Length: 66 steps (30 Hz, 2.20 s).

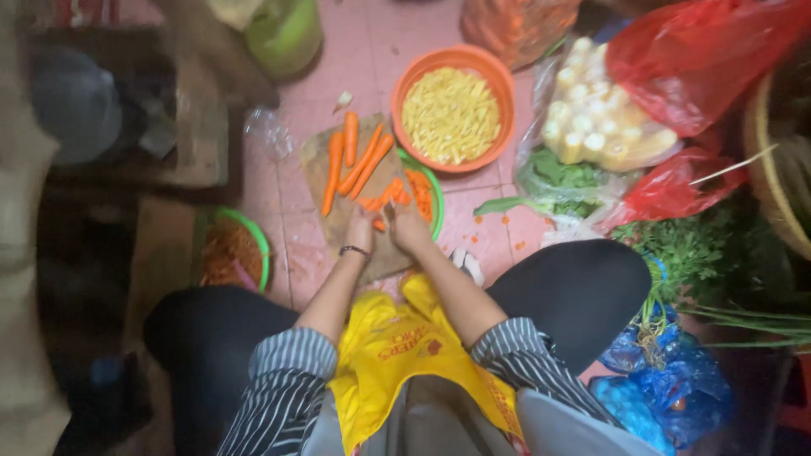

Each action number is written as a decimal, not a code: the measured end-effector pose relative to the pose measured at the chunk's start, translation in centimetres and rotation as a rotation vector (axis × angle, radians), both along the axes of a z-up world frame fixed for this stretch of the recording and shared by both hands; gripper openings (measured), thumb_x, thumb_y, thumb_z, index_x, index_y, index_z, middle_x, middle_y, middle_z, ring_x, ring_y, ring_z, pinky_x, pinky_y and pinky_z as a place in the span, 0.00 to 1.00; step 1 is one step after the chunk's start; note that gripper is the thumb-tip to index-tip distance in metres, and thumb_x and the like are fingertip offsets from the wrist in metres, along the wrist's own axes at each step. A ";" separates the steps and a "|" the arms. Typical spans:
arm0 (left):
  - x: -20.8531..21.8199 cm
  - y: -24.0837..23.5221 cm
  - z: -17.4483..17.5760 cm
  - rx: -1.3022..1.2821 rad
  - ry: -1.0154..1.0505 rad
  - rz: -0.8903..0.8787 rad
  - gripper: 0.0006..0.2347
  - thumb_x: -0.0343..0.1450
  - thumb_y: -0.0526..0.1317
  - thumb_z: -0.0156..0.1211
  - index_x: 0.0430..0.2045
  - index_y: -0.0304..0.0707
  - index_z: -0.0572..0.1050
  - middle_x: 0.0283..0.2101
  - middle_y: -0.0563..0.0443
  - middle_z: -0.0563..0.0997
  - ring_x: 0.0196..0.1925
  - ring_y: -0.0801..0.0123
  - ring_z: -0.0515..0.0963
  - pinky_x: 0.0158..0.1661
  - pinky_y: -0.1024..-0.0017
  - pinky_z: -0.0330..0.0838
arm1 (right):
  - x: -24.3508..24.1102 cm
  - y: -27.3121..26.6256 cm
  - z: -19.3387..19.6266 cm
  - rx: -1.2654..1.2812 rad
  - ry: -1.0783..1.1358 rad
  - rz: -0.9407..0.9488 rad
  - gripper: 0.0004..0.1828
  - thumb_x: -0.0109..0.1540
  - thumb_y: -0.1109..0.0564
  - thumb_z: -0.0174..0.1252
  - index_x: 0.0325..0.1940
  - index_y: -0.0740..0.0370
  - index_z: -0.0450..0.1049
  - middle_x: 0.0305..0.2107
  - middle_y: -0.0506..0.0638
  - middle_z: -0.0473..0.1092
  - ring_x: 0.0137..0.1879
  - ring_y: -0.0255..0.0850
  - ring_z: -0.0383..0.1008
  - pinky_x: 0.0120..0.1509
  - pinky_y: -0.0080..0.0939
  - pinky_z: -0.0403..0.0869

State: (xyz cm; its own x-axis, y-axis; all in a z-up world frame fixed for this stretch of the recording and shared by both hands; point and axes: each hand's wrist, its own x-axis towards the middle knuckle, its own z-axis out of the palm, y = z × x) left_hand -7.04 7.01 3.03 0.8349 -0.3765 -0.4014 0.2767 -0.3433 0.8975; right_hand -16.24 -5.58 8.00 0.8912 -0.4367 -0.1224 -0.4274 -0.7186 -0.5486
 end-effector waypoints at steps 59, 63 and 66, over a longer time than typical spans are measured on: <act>-2.9 -1.3 -4.6 0.146 -0.331 0.172 0.07 0.62 0.26 0.68 0.29 0.32 0.78 0.31 0.42 0.83 0.33 0.61 0.85 0.37 0.67 0.79 | 1.6 2.3 4.6 -0.156 0.131 0.164 0.15 0.67 0.49 0.51 0.51 0.63 0.66 0.23 0.67 0.74 0.31 0.65 0.77 0.35 0.66 0.74; -3.0 -1.5 -6.0 0.175 -0.375 0.185 0.05 0.64 0.26 0.65 0.28 0.33 0.78 0.31 0.42 0.83 0.32 0.60 0.85 0.36 0.67 0.79 | 2.4 2.7 4.3 -0.135 0.206 0.176 0.14 0.69 0.50 0.47 0.52 0.63 0.66 0.24 0.67 0.75 0.33 0.64 0.78 0.36 0.66 0.73; -2.5 -1.1 -4.3 0.178 -0.406 0.164 0.05 0.64 0.26 0.63 0.29 0.33 0.79 0.30 0.40 0.83 0.32 0.57 0.84 0.36 0.64 0.78 | 2.0 3.4 2.9 -0.098 0.203 0.146 0.16 0.68 0.52 0.43 0.54 0.63 0.65 0.26 0.68 0.75 0.32 0.65 0.77 0.34 0.66 0.73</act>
